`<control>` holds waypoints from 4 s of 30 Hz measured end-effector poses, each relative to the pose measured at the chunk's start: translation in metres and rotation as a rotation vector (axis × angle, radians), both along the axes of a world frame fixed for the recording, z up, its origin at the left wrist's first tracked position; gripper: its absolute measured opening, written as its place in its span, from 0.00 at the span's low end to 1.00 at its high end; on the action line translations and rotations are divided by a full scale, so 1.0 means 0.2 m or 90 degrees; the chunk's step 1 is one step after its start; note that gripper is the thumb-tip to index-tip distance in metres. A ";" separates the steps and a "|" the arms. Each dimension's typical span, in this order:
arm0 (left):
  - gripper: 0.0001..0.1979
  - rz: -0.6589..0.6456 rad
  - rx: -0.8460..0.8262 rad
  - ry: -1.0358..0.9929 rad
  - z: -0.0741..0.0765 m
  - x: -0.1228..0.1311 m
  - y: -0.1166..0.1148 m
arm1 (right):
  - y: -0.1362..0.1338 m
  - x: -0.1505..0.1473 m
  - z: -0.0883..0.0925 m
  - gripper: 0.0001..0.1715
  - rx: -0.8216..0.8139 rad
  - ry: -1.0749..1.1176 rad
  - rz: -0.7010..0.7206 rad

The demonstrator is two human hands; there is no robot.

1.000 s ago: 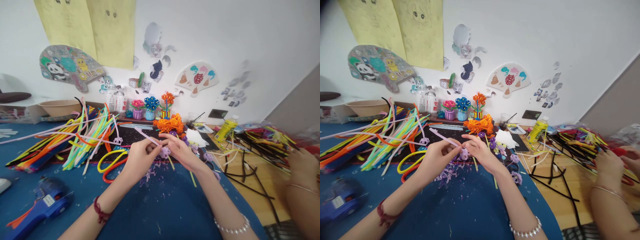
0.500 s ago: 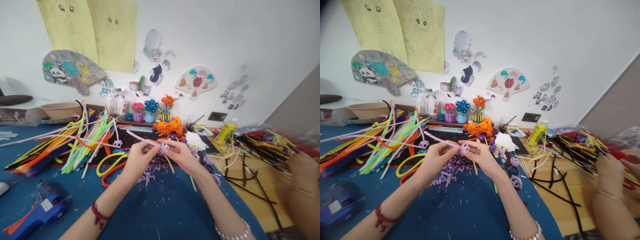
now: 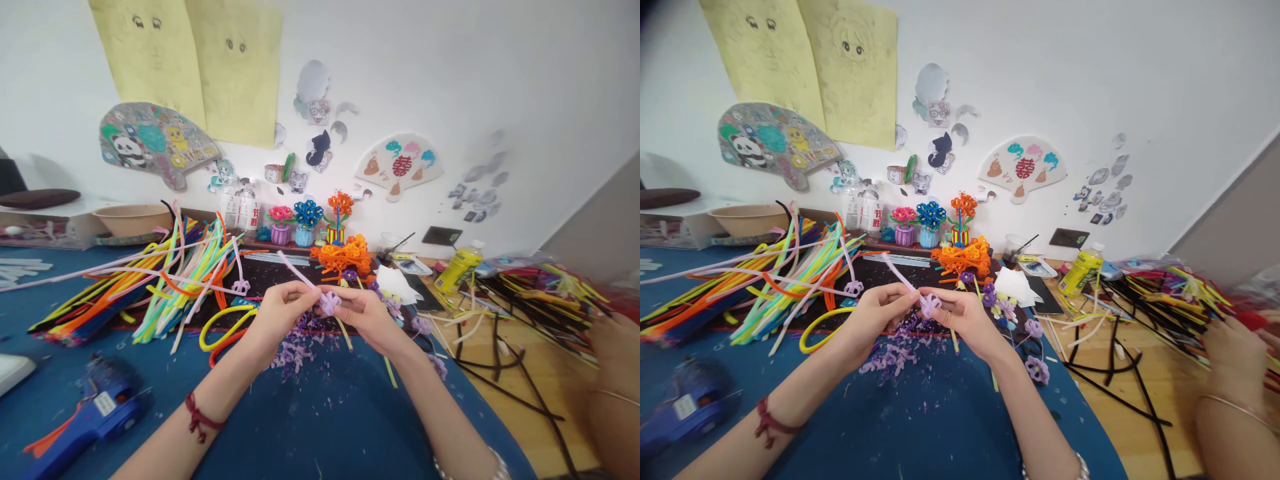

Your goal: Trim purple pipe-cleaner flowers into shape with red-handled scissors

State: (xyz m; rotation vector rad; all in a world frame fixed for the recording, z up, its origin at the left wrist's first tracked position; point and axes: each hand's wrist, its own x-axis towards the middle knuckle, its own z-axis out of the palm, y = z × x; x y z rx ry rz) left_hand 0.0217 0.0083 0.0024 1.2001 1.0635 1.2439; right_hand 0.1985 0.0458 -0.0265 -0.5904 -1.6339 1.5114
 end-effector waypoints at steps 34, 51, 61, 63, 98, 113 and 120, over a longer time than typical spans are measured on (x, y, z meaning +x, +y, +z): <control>0.14 0.145 0.043 -0.087 0.00 -0.10 0.05 | -0.04 0.06 0.05 0.22 -0.021 -0.137 0.105; 0.29 0.052 0.020 -0.091 -0.02 -0.16 0.08 | -0.01 0.09 -0.03 0.24 -0.049 -0.110 0.047; 0.16 0.029 0.051 -0.082 -0.02 -0.16 0.06 | 0.00 0.09 -0.05 0.24 -0.066 -0.088 0.054; 0.17 0.027 0.028 -0.105 -0.03 -0.16 0.07 | 0.00 0.08 -0.05 0.23 -0.070 -0.073 0.080; 0.09 0.194 0.082 0.886 0.01 -0.29 -0.01 | 0.08 0.05 -0.09 0.20 -0.173 0.138 -0.200; 0.19 0.035 0.017 1.142 0.00 -0.29 -0.03 | 0.11 0.08 -0.08 0.23 -0.117 0.122 -0.338; 0.12 0.048 0.020 1.126 -0.01 -0.30 -0.02 | 0.09 0.07 -0.04 0.21 -0.127 0.155 -0.342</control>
